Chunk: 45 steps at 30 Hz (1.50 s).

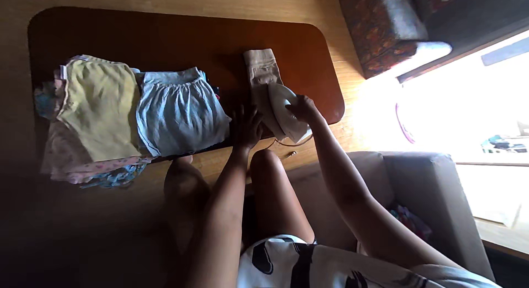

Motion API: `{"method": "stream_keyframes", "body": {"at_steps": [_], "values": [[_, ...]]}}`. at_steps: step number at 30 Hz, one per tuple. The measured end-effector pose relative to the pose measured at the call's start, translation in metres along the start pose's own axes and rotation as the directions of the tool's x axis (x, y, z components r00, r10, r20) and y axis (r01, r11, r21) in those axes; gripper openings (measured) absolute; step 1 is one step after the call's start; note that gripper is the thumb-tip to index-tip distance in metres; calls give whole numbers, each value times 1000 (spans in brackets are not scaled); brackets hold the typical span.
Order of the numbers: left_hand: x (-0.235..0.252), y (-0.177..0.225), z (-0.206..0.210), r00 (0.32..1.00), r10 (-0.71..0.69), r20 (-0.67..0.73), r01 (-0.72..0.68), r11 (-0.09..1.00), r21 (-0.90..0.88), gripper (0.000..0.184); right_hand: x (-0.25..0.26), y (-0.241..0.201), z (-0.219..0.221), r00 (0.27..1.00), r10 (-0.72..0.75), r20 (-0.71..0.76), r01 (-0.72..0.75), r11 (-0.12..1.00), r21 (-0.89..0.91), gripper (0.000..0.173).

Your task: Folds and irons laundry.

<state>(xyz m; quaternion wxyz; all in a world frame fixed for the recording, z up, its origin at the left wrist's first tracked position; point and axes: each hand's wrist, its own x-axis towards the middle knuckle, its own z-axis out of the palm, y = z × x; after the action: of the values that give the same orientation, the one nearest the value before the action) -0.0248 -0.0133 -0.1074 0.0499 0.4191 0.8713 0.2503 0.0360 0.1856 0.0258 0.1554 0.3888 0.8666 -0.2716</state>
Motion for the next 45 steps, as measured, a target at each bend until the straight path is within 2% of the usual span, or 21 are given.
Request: {"method": "stream_keyframes", "body": {"at_steps": [3, 6, 8, 13, 16, 18, 22, 25, 27, 30, 34, 38, 41, 45], "values": [[-1, 1, 0, 1000, 3, 27, -3, 1000, 1, 40, -34, 21, 10, 998, 58, -16, -57, 998, 22, 45], [-4, -3, 8, 993, 64, -104, -64, 998, 4, 39, -73, 40, 22, 993, 118, -11, -117, 992, 52, 48], [-5, -4, 10, 984, 116, -133, -120, 992, -22, 39, -79, 43, 24, 988, 153, 15, -154, 986, 71, 54], [-1, -4, 5, 990, 136, -41, -138, 989, -52, 33, -30, 5, 5, 991, 127, -44, -124, 991, 55, 67], [-1, -3, 4, 994, 113, -5, -113, 992, -60, 38, 9, -15, -7, 993, 78, -87, -70, 994, 89, 65], [-1, -6, 8, 993, 115, 6, -115, 992, -60, 38, 14, -14, -9, 995, 63, -82, -55, 994, 100, 61], [0, -7, 11, 993, 118, -19, -118, 991, -58, 35, -32, 21, 4, 997, 71, -37, -68, 996, 58, 56], [-2, -7, 10, 991, 129, -37, -131, 989, -74, 35, -82, 52, 22, 994, 112, -10, -111, 990, 86, 53], [-3, -7, 12, 987, 140, -76, -143, 989, -38, 35, -94, 60, 27, 989, 147, 27, -149, 982, 113, 53], [-2, -5, 11, 989, 131, -62, -133, 991, -30, 34, -71, 48, 19, 992, 119, 34, -121, 989, 87, 54], [-2, -2, 5, 992, 122, -41, -125, 988, -86, 35, -4, -2, -1, 999, 15, -40, -13, 998, 65, 56], [-3, -2, 6, 985, 139, -99, -142, 989, -25, 37, 37, -26, -15, 997, -25, -71, 31, 997, 74, 58], [-2, -6, 10, 986, 144, -83, -146, 989, -22, 36, 15, -6, -11, 999, -9, -43, 12, 998, 68, 56], [-2, -8, 13, 981, 153, -118, -156, 988, -11, 34, -55, 49, 8, 998, 56, -24, -55, 997, 51, 52]]}}
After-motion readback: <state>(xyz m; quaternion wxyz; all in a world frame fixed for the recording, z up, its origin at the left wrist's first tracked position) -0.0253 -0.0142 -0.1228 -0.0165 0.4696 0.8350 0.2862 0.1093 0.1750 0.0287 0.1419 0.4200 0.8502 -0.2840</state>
